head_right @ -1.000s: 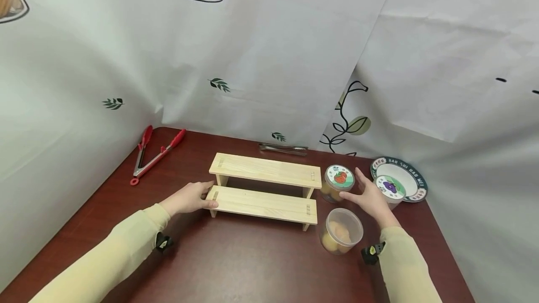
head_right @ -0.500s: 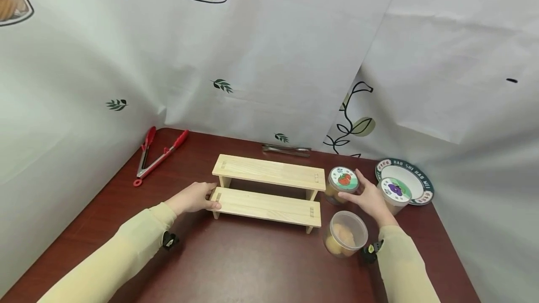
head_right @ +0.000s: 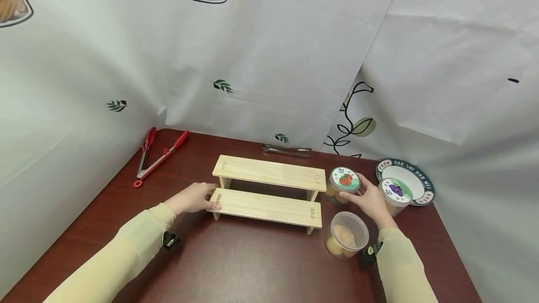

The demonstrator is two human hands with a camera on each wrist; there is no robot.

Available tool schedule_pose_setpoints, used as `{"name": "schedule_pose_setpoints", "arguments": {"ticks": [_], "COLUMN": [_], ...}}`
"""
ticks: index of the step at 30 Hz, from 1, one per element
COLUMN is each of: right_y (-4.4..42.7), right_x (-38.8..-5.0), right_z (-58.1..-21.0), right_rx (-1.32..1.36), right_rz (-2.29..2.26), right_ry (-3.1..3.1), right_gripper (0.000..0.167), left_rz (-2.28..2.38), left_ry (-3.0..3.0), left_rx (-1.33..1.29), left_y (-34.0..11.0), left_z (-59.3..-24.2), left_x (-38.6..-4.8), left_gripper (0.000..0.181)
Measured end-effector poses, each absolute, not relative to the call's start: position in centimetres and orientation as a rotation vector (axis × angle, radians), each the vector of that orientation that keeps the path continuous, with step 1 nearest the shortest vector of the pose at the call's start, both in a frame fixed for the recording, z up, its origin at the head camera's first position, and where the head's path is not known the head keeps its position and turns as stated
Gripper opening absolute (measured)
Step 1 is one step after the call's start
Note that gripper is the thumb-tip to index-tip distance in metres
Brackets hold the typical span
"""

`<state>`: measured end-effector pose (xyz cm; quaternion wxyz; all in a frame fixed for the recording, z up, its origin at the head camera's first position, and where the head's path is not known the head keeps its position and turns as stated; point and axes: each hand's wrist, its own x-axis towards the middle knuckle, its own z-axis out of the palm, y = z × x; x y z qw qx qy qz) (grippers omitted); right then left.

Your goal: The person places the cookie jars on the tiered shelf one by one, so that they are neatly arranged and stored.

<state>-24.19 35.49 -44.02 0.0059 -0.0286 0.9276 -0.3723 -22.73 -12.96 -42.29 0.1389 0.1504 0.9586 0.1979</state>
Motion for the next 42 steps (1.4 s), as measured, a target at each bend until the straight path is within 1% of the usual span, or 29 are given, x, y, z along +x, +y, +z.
{"name": "schedule_pose_setpoints", "arguments": {"ticks": [7, 15, 18, 34, 42], "right_y": [35.8, 35.9, 35.8, 35.2, 34.5], "right_x": [-23.8, -23.3, -23.1, -21.9, -21.3], "right_z": [-44.1, -43.8, -43.3, -40.5, -38.8], "right_rx": [-0.076, -0.068, -0.067, 0.025, 0.005], "right_rz": [-1.221, -1.284, -1.289, -1.33, -1.348], "right_ry": [2.894, 2.886, 2.889, 2.929, 2.978], "right_gripper": [0.094, 0.092, 0.092, 0.09, 0.087], "left_rz": [0.557, 0.55, 0.549, 0.579, 0.594], "left_ry": [2.771, 2.758, 2.76, 2.774, 2.762], "left_rx": [0.438, 0.44, 0.435, 0.457, 0.436], "left_y": [-12.8, -12.9, -12.9, -12.8, -13.0], "left_z": [-42.3, -42.1, -42.1, -42.1, -42.1], "left_x": [-23.0, -22.7, -22.6, -22.6, -22.4], "left_gripper": [0.053, 0.059, 0.06, 0.055, 0.059]}}
